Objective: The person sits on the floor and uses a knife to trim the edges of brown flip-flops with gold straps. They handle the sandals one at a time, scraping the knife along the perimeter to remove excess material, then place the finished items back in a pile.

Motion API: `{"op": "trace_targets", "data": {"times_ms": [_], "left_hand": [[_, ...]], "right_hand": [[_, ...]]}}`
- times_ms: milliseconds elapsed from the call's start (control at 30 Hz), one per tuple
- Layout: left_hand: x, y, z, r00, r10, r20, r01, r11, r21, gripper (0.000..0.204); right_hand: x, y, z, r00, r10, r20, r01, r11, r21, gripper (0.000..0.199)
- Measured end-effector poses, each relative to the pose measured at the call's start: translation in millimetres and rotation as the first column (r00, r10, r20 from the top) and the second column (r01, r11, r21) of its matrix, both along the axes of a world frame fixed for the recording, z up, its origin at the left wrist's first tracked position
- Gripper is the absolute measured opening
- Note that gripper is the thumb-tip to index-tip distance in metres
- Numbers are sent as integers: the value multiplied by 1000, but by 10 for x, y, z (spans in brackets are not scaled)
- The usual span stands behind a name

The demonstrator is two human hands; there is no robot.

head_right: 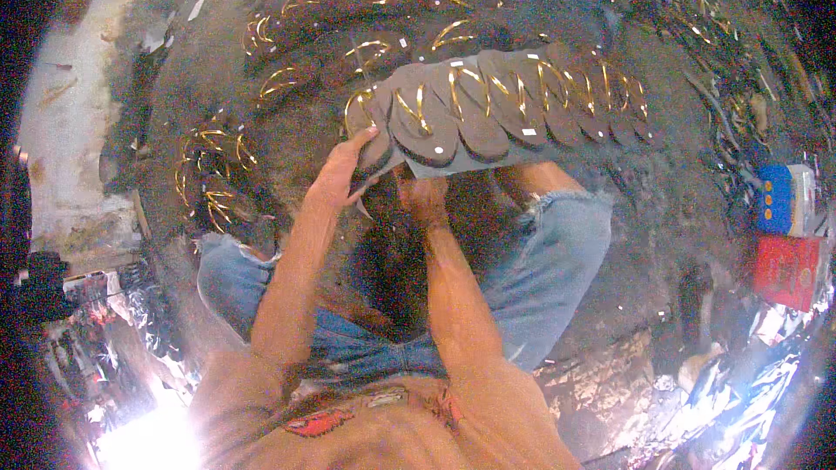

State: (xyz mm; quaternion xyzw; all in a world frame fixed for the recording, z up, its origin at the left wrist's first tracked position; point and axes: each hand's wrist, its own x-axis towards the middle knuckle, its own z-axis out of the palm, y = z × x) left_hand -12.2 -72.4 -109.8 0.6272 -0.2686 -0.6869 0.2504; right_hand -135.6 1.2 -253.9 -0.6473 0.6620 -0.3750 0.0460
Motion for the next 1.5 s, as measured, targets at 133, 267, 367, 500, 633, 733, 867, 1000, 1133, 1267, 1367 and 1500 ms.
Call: {"op": "trace_targets", "data": {"times_ms": [133,267,367,500,633,733,867,1000,1133,1267,1367,1500], "left_hand": [[-71,-48,96,1000,-18,-13,18,999,-27,40],[-36,-22,77,996,-19,91,20,1000,-11,53],[-39,20,140,986,-6,164,11,999,-31,63],[63,301,642,998,-46,50,49,998,-43,56],[61,959,1528,993,-115,28,117,984,-134,46],[597,1482,1742,994,104,27,-96,972,-217,42],[372,1808,1999,900,-115,421,326,819,-472,45],[450,1956,2019,888,-53,456,284,844,-455,40],[407,1765,2327,988,141,67,-72,791,-608,36],[436,1953,2307,966,257,15,-179,712,-679,40],[439,2027,2288,964,265,10,-194,730,-655,39],[814,1897,2382,973,225,-60,-218,789,-575,43]], "right_hand": [[43,-111,-246,958,-91,270,112,992,-61,35],[-154,-309,-219,900,-43,433,-36,984,172,38],[-399,-624,-110,859,-50,510,-175,906,384,41],[-283,-723,-105,830,-39,557,-234,881,410,45],[54,-991,-370,608,-155,779,-146,942,301,50],[461,-317,1286,346,-297,890,-586,672,453,59],[-126,230,2759,38,-86,996,-392,915,95,45],[-210,717,3297,491,186,851,-348,938,-4,30],[-17,1082,3316,649,299,700,-432,902,16,29],[58,1243,3361,589,106,801,-371,916,151,25],[139,1347,3265,554,61,830,-343,926,160,21],[-64,1458,3243,571,69,818,-406,890,209,29]]}}
